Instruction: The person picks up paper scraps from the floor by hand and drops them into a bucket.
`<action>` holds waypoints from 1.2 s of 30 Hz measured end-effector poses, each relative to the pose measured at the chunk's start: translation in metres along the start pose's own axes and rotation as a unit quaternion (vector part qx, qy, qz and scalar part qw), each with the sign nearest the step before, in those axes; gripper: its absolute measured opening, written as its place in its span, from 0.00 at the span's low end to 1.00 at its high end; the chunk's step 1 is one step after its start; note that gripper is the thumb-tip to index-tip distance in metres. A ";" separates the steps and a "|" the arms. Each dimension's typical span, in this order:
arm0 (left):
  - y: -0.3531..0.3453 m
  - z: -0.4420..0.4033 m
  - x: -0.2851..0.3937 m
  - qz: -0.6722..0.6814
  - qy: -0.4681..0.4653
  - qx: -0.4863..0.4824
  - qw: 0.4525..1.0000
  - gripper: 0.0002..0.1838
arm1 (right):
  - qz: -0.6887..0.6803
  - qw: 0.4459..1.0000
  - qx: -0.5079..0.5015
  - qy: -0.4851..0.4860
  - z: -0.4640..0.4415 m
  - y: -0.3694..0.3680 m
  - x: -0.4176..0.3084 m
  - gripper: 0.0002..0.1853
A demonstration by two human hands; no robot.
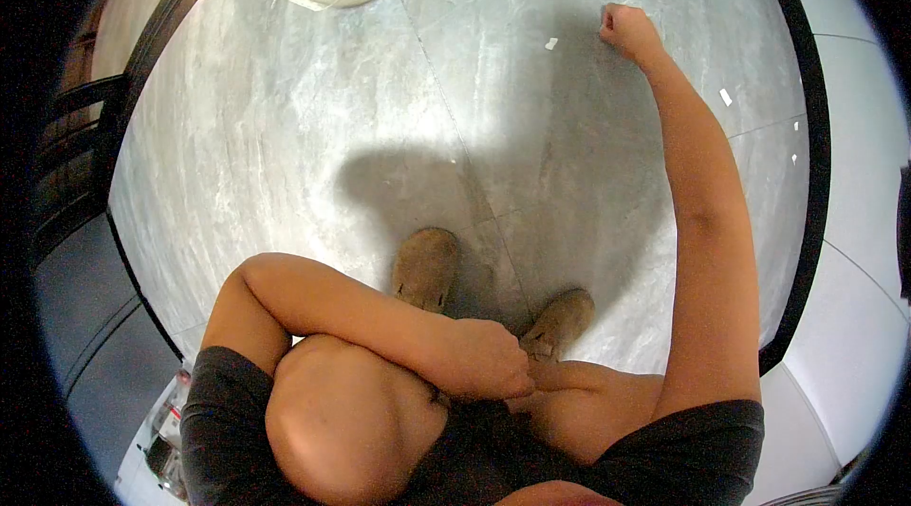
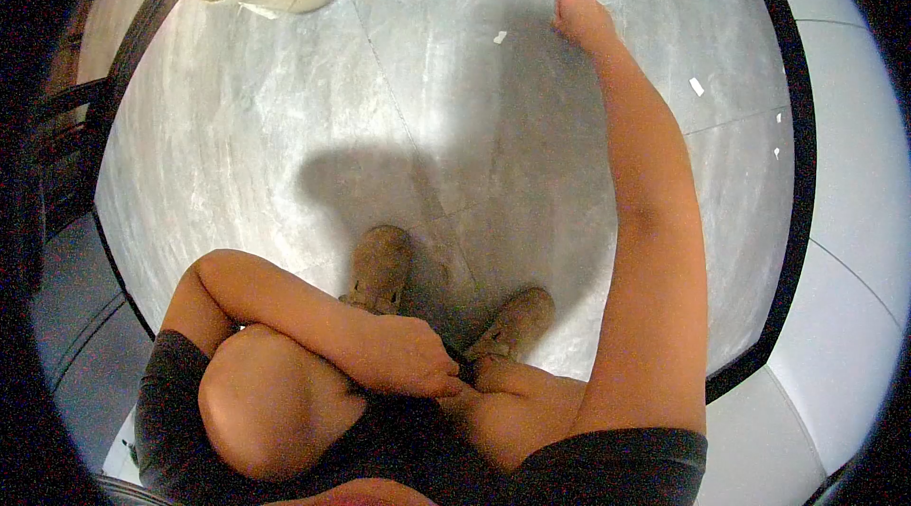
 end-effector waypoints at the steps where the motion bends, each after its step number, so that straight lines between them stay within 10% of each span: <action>1: -0.001 0.000 0.000 -0.001 -0.004 0.002 1.000 0.15 | -0.019 1.000 0.009 -0.006 0.002 0.006 -0.004 0.10; 8: 0.002 0.000 -0.001 0.002 -0.006 -0.003 1.000 0.13 | -0.300 0.953 0.026 0.024 0.011 0.015 -0.043 0.17; 20: -0.002 -0.004 -0.001 0.013 0.004 -0.001 1.000 0.14 | -0.026 0.997 -0.037 0.064 0.005 -0.008 -0.088 0.12; 26: -0.004 -0.006 0.001 -0.003 0.010 -0.013 1.000 0.14 | -0.076 0.987 0.123 0.067 0.010 0.014 -0.055 0.11; 36: -0.010 0.001 0.002 0.020 -0.036 0.069 0.997 0.06 | -0.297 0.940 0.073 -0.151 0.042 0.028 0.072 0.13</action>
Point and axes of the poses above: each hand's wrist, its own z-axis away from the middle knuckle, its own y-axis out of the back of the hand, x = y × z, the point moved 2 cm from there along -z, towards the middle knuckle, and after that the axes turned 12 degrees about z, right-handed, at the moved point
